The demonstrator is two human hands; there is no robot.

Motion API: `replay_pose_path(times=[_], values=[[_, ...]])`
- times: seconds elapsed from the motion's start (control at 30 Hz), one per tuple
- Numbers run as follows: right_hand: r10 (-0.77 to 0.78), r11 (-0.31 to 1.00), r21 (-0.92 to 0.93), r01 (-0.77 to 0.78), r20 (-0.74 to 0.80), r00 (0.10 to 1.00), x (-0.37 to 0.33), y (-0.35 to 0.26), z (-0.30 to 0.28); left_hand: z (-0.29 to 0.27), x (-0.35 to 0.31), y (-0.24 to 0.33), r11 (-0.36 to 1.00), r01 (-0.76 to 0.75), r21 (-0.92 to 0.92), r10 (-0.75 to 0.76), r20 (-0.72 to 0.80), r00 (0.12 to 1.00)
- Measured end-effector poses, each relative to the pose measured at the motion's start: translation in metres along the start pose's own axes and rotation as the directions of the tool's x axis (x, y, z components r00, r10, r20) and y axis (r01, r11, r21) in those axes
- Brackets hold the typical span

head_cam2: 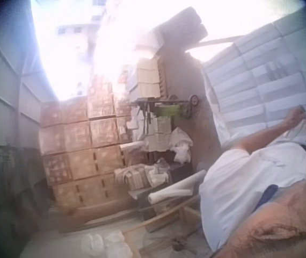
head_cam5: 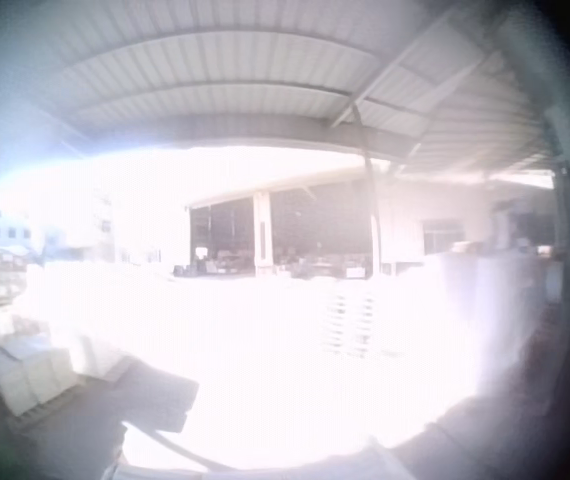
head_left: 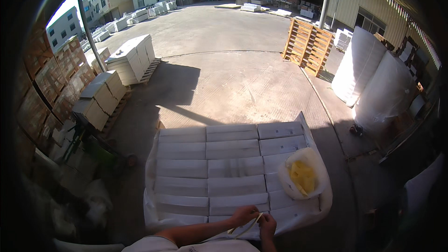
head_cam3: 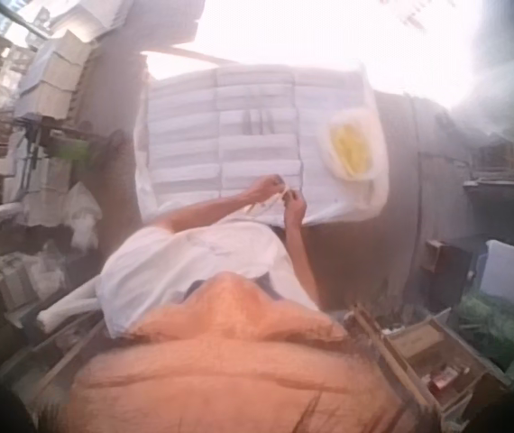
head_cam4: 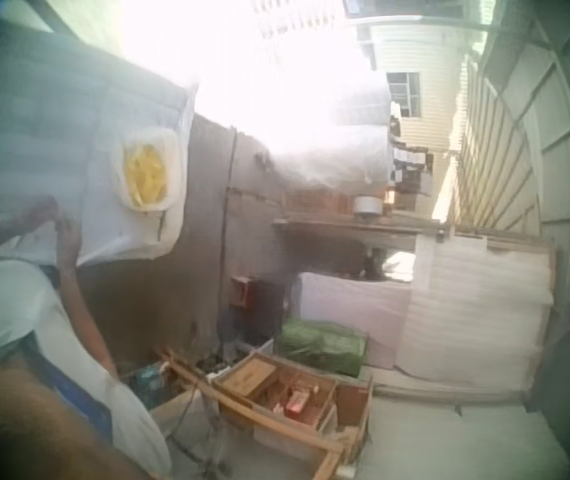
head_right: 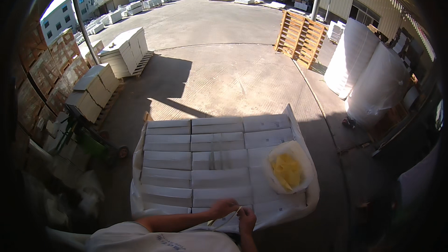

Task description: The person repeatedly picks yellow labels from a white container and applies them to the top of white boxes arranged on a pallet. The person smooths each label onto the box surface after placement.

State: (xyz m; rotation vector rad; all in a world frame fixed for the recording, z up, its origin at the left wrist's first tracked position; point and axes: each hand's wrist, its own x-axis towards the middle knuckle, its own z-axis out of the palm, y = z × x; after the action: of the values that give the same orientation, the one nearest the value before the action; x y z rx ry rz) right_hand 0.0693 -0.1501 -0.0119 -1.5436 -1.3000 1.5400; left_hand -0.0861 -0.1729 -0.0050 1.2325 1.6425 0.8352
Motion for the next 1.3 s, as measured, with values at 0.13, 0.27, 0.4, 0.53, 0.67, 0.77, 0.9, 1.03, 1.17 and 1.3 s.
replay_pose_path(times=[0.13,0.27,0.4,0.53,0.67,0.77,0.9,1.03,1.17,1.3], values=[[-0.003,1.0,0.011,0.003,-0.032,0.999,-0.001,-0.001,0.002,0.004,0.005,-0.002,1.0,0.014,0.011,-0.015,0.034,0.999],[-0.034,0.999,-0.016,0.033,-0.05,0.998,0.0,-0.001,0.005,0.009,0.007,-0.005,0.996,0.057,0.065,-0.06,0.053,0.997],[-0.018,0.999,0.027,0.018,0.01,1.0,0.006,0.004,-0.001,0.016,0.01,-0.013,0.999,0.036,0.008,-0.036,-0.003,0.999],[-0.071,0.995,0.068,0.072,-0.004,0.997,0.011,0.017,-0.001,0.024,0.015,-0.02,0.999,0.035,-0.033,-0.035,0.017,0.999],[-0.13,0.989,-0.074,0.127,-0.046,0.99,0.01,0.022,0.002,0.019,0.018,-0.019,0.996,0.083,0.029,-0.084,0.049,0.995],[-0.076,0.997,-0.025,0.075,-0.036,0.996,0.012,0.019,0.004,0.006,0.019,-0.014,0.999,0.026,-0.034,-0.021,0.16,0.987],[-0.152,0.985,-0.09,0.149,-0.025,0.988,0.01,0.017,0.001,0.001,0.023,-0.006,0.996,0.038,0.081,-0.053,0.191,0.98],[-0.135,0.99,-0.035,0.134,-0.045,0.99,0.012,0.022,0.004,0.002,0.019,-0.007,0.998,0.066,0.003,-0.065,0.141,0.988],[-0.167,0.982,-0.107,0.157,-0.088,0.982,0.009,0.022,0.005,0.01,0.014,-0.007,0.997,0.078,0.022,-0.079,0.052,0.995],[-0.164,0.979,-0.14,0.146,-0.123,0.979,0.005,0.014,0.006,0.014,0.013,-0.001,0.986,0.119,0.112,-0.125,0.046,0.991]])
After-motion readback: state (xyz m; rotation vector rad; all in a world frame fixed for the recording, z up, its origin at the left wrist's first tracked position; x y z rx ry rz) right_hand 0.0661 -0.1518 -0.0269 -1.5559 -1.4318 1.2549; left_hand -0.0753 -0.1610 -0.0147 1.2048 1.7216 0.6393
